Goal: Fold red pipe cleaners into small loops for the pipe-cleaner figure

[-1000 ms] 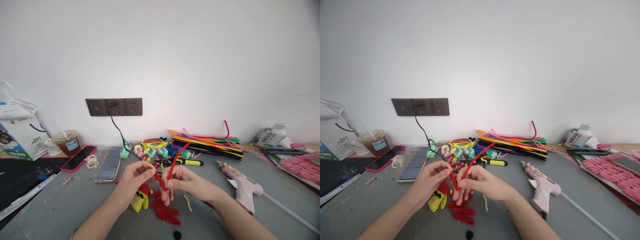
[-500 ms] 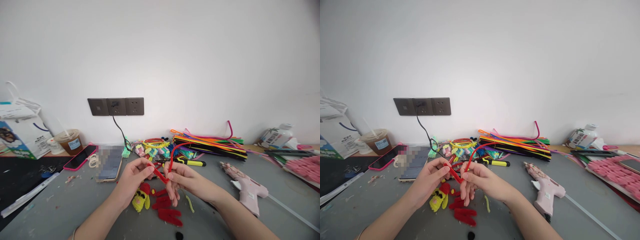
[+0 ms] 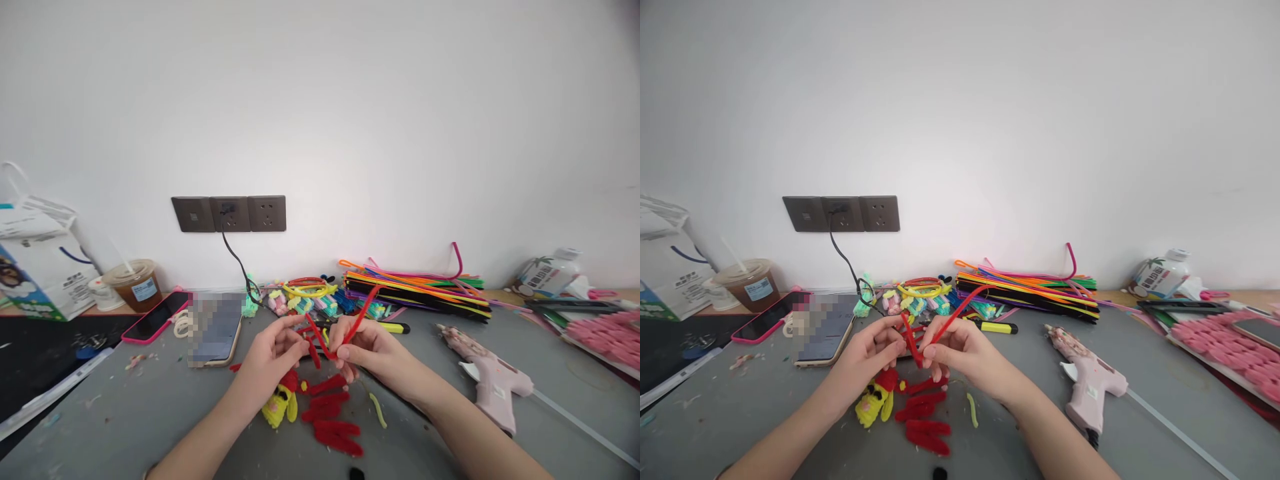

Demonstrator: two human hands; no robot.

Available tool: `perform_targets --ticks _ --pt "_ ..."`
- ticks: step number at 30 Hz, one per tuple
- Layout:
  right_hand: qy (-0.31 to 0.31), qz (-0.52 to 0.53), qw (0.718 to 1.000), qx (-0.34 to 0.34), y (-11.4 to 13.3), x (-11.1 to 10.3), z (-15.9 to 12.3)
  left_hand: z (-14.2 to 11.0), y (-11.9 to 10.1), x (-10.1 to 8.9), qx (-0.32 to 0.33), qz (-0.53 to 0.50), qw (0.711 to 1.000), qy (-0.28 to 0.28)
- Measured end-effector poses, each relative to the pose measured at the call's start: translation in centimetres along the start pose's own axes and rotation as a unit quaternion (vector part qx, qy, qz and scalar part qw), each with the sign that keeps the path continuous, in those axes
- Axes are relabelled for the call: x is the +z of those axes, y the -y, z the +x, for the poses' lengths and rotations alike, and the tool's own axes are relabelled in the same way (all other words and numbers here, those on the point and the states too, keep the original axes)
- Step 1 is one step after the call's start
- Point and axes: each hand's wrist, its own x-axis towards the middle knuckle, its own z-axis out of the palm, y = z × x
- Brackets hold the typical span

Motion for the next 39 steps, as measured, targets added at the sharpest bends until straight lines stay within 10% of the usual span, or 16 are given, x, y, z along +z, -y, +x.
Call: perform_targets --ticks 13,33,39 --pt "-0.031 -0.044 0.998 -0.013 -0.5 1.5 0.3 -1.1 -1.2 0.9 0.054 0.037 0.997 0.038" --pt "0.035 0.057 0.998 0.016 -0.1 1.0 -0.2 -2.0 -1.8 0.3 -0.11 0.021 0.961 0.251" --pt "-0.039 0.081 0.996 -0.01 0.1 1.2 0.3 -1.6 -1.4 0.7 -0.094 0.012 0.983 0.158"
